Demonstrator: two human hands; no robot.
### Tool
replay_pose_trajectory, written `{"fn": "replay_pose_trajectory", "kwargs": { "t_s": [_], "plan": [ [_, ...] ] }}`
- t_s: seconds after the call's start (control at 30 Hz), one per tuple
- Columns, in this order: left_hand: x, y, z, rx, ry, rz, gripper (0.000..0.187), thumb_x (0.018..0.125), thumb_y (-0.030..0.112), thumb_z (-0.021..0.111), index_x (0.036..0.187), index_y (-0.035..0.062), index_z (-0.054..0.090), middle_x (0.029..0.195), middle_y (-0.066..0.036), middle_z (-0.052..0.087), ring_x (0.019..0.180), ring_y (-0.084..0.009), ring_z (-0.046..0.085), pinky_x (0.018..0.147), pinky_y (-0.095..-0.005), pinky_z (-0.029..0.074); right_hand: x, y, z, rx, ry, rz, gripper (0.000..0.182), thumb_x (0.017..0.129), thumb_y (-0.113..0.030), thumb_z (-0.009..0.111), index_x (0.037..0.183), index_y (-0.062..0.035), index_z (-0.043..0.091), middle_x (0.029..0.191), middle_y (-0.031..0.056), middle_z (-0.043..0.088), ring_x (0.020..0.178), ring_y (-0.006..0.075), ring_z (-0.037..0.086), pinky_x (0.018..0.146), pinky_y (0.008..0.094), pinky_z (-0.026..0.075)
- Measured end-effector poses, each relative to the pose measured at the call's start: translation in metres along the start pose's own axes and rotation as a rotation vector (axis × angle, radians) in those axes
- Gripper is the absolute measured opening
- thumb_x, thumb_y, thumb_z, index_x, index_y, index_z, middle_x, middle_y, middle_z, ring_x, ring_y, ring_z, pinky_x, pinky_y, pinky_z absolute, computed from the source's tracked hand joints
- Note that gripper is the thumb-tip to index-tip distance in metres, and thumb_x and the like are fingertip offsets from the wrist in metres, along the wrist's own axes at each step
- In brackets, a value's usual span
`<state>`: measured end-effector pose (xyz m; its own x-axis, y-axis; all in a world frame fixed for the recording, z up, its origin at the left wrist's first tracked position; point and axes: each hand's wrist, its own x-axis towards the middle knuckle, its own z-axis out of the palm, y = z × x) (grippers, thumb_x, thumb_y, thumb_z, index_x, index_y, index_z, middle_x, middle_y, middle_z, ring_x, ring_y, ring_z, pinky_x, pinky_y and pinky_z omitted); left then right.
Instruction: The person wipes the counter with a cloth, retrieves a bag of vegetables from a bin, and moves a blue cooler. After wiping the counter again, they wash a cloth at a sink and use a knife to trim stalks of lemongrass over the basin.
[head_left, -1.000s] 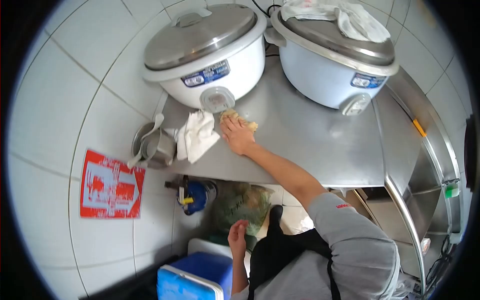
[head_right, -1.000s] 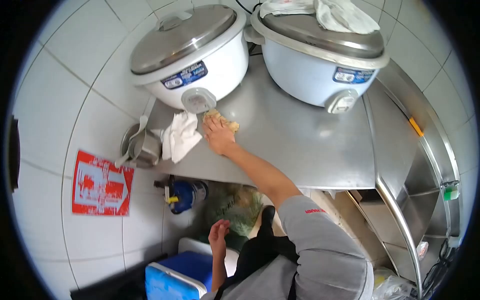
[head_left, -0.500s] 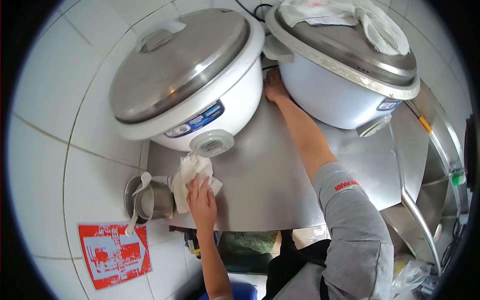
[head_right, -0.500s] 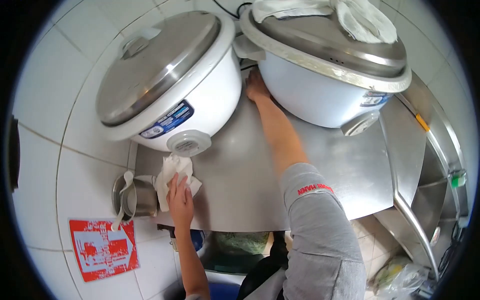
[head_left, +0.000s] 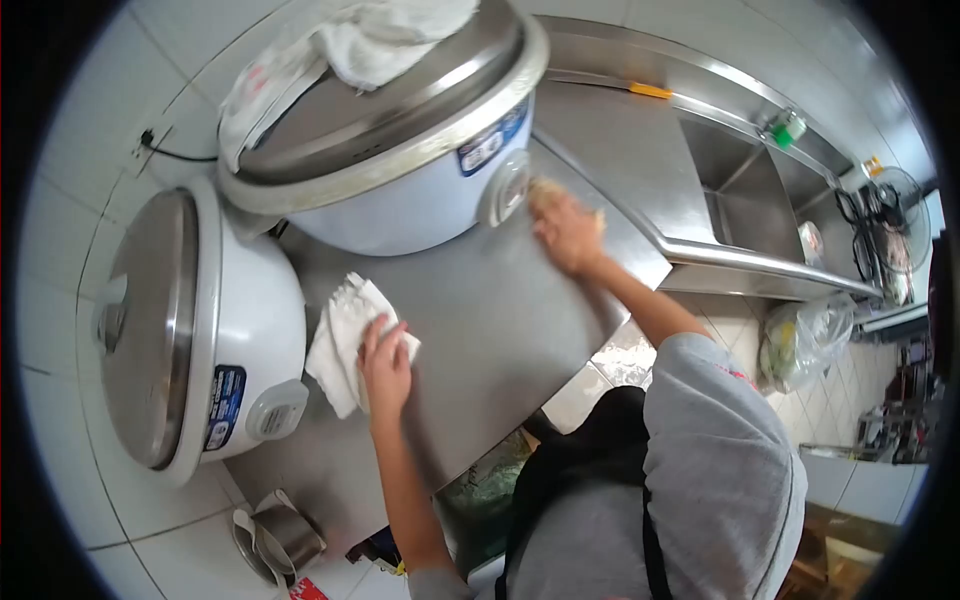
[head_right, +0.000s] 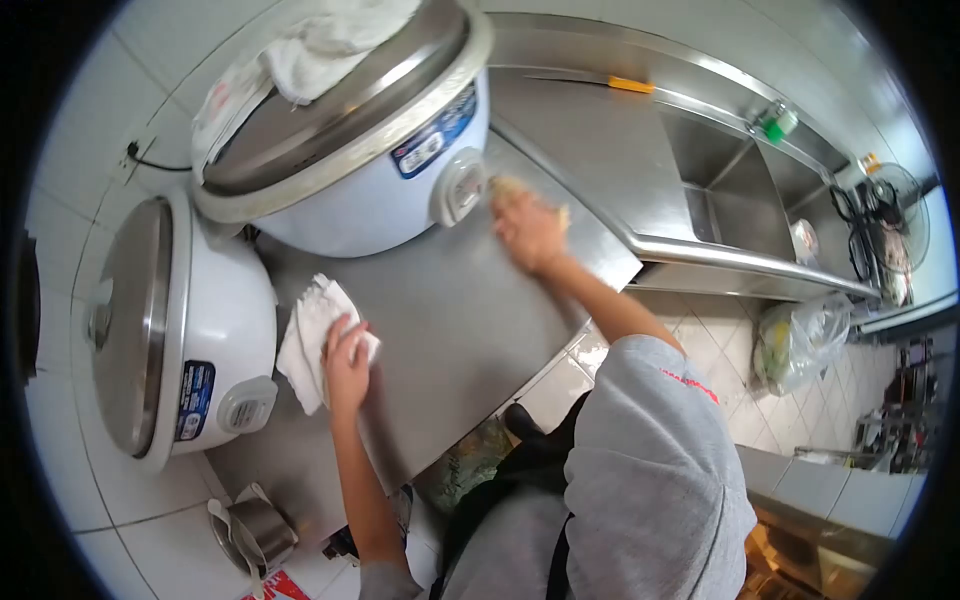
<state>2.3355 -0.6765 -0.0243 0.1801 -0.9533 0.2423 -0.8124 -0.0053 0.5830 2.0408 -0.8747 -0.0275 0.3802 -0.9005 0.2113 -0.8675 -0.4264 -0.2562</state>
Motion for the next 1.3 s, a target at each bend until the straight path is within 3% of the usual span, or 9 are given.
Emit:
{"fn": "replay_pose_trajectory", "kwargs": {
  "t_s": [0.37, 0.5, 0.57, 0.67, 0.77, 0.87, 0.97, 1.03, 1.3],
  "plan": [
    [0.014, 0.107, 0.031, -0.319, -0.052, -0.001, 0.042, 0.084, 0.019, 0.053, 0.123, 0.0065, 0.046, 0.135, -0.018, 0.033, 0.124, -0.0342, 0.031, 0.101, -0.0431, 0.024, -0.122, 0.123, -0.050, -0.080, 0.195, 0.056, 0.034, 0.087, -0.030, 0.044, 0.118, -0.0152, 0.048, 0.120, 0.0134, 0.046, 0.116, 0.0283, 0.039, 0.098, 0.0422, 0.028],
    [-0.009, 0.053, 0.036, 0.297, 0.276, -0.028, 0.048, 0.082, 0.029, 0.055, 0.126, 0.0101, 0.045, 0.133, -0.017, 0.037, 0.123, -0.0350, 0.032, 0.099, -0.0510, 0.022, -0.141, 0.215, -0.063, -0.250, 0.315, 0.126, 0.034, 0.085, -0.034, 0.047, 0.110, -0.0110, 0.050, 0.103, 0.0103, 0.053, 0.097, 0.0259, 0.049, 0.086, 0.0378, 0.036],
    [-0.008, 0.026, 0.034, 0.479, 0.243, -0.280, 0.043, 0.083, 0.027, 0.055, 0.120, 0.0079, 0.047, 0.125, -0.016, 0.045, 0.120, -0.0342, 0.036, 0.096, -0.0478, 0.028, -0.160, 0.247, -0.081, -0.207, 0.238, 0.260, 0.031, 0.086, -0.033, 0.046, 0.108, -0.0124, 0.052, 0.100, 0.0100, 0.053, 0.096, 0.0249, 0.050, 0.084, 0.0353, 0.037],
    [-0.004, -0.009, 0.022, 0.403, 0.177, -0.227, 0.034, 0.083, 0.022, 0.055, 0.111, 0.0045, 0.049, 0.113, -0.016, 0.051, 0.112, -0.0341, 0.043, 0.090, -0.0433, 0.034, -0.163, 0.292, -0.101, -0.162, 0.288, 0.224, 0.028, 0.086, -0.031, 0.045, 0.103, -0.0109, 0.053, 0.093, 0.0123, 0.054, 0.090, 0.0281, 0.052, 0.082, 0.0384, 0.039],
    [-0.007, 0.015, 0.021, 0.205, 0.421, -0.221, 0.026, 0.084, 0.018, 0.053, 0.104, 0.0024, 0.047, 0.101, -0.016, 0.051, 0.098, -0.0334, 0.048, 0.085, -0.0379, 0.038, -0.128, 0.297, -0.134, 0.150, -0.071, 0.603, 0.032, 0.088, -0.031, 0.039, 0.097, -0.0063, 0.056, 0.097, 0.0180, 0.056, 0.088, 0.0340, 0.055, 0.081, 0.0430, 0.041],
    [0.005, 0.096, 0.029, 0.115, 0.518, -0.146, 0.027, 0.087, 0.020, 0.050, 0.104, -0.0003, 0.046, 0.096, -0.015, 0.050, 0.089, -0.0275, 0.048, 0.084, -0.0348, 0.038, -0.083, 0.301, -0.092, 0.547, 0.087, 0.324, 0.042, 0.086, -0.040, 0.045, 0.112, -0.0068, 0.054, 0.113, 0.0163, 0.054, 0.108, 0.0309, 0.049, 0.091, 0.0397, 0.039],
    [0.028, 0.217, 0.048, 0.033, 0.501, -0.174, 0.029, 0.090, 0.022, 0.049, 0.105, -0.0018, 0.044, 0.099, -0.014, 0.051, 0.092, -0.0218, 0.049, 0.084, -0.0334, 0.039, -0.054, 0.279, -0.091, 0.319, 0.072, -0.019, 0.048, 0.087, -0.042, 0.045, 0.120, -0.0069, 0.049, 0.124, 0.0196, 0.045, 0.115, 0.0339, 0.042, 0.095, 0.0396, 0.036],
    [0.055, 0.296, 0.083, -0.544, 0.409, -0.294, 0.031, 0.090, 0.020, 0.049, 0.112, -0.0006, 0.041, 0.105, -0.013, 0.051, 0.095, -0.0197, 0.051, 0.085, -0.0323, 0.041, -0.049, 0.276, -0.092, 0.749, 0.041, -0.068, 0.048, 0.088, -0.042, 0.043, 0.120, -0.0057, 0.048, 0.125, 0.0181, 0.045, 0.115, 0.0327, 0.043, 0.096, 0.0385, 0.035],
    [0.205, 0.483, 0.309, -1.244, -0.384, -0.310, 0.046, 0.090, 0.029, 0.048, 0.122, -0.0037, 0.039, 0.112, -0.012, 0.053, 0.100, -0.0196, 0.053, 0.084, -0.0301, 0.044, -0.052, 0.394, -0.182, 1.584, -0.118, 0.452, 0.055, 0.087, -0.036, 0.052, 0.127, -0.0001, 0.039, 0.113, 0.0140, 0.056, 0.097, 0.0174, 0.055, 0.085, 0.0289, 0.042]
  ]
}}
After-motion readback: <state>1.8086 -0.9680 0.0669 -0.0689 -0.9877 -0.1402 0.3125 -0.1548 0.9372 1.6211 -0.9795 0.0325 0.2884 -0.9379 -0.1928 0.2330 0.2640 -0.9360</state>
